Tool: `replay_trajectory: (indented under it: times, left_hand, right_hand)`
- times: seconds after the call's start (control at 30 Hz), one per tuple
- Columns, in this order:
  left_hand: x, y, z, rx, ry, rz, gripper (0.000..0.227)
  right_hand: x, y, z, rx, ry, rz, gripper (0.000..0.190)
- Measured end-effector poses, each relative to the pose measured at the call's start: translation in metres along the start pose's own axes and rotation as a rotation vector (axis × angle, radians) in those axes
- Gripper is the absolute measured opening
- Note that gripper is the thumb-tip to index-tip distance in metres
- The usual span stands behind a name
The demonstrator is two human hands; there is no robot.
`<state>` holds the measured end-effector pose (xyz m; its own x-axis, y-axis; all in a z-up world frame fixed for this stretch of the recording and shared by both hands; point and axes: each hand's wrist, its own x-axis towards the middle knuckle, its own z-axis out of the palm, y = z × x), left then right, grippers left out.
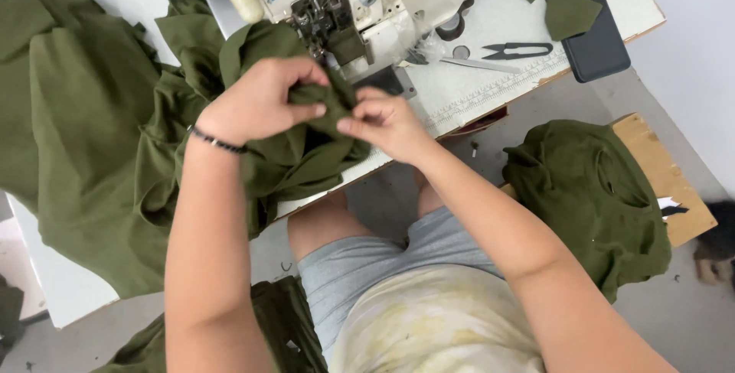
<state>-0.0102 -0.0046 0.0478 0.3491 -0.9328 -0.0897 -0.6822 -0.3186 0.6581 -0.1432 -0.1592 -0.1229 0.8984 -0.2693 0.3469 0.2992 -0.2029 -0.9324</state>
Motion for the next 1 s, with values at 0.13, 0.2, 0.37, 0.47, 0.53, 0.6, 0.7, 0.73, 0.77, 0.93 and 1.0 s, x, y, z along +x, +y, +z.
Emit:
replay_trajectory:
  times: [0.13,0.2,0.37,0.47,0.53,0.6,0.7,0.73,0.77,0.93,1.0]
  left_hand:
    - [-0.02,0.022,-0.008,-0.067,-0.109,-0.134,0.029]
    - [-0.023,0.029,-0.008,-0.069,-0.102,-0.155,0.025]
    - [-0.023,0.024,0.0,-0.055,-0.068,-0.137,0.007]
    - [-0.024,0.025,-0.001,0.008,-0.041,-0.089,0.002]
    - [-0.026,0.027,0.0,0.053,-0.037,-0.065,0.004]
    - [-0.026,0.032,0.0,0.131,-0.028,-0.077,0.004]
    - [-0.03,0.032,0.008,0.12,0.005,0.025,0.008]
    - [-0.03,0.03,0.011,0.12,0.008,0.024,0.008]
    - [-0.03,0.028,0.015,0.081,0.016,0.046,0.008]
    - [-0.032,0.029,0.017,0.158,0.015,0.006,0.014]
    - [-0.035,0.031,0.014,0.121,-0.066,-0.15,0.033]
  right_hand:
    - [-0.015,-0.01,0.001,0.199,-0.182,0.075,0.018]
    - [-0.01,0.0,0.011,0.282,0.06,0.234,0.018]
    - [0.0,-0.007,0.034,0.454,0.227,0.264,0.033]
    - [-0.006,-0.021,0.028,0.461,0.178,0.231,0.03]
    - [-0.012,-0.027,0.025,0.444,0.143,0.22,0.026]
    - [-0.013,-0.033,0.021,0.355,0.138,0.184,0.017]
    - [-0.017,-0.045,0.017,0.326,0.158,0.158,0.02]
    - [-0.016,-0.045,0.017,0.326,0.155,0.156,0.02]
    - [-0.016,-0.044,0.018,0.298,0.171,0.165,0.019]
    - [-0.018,-0.04,0.022,0.311,0.223,0.149,0.023]
    - [-0.023,-0.034,0.02,0.357,0.205,0.156,0.032]
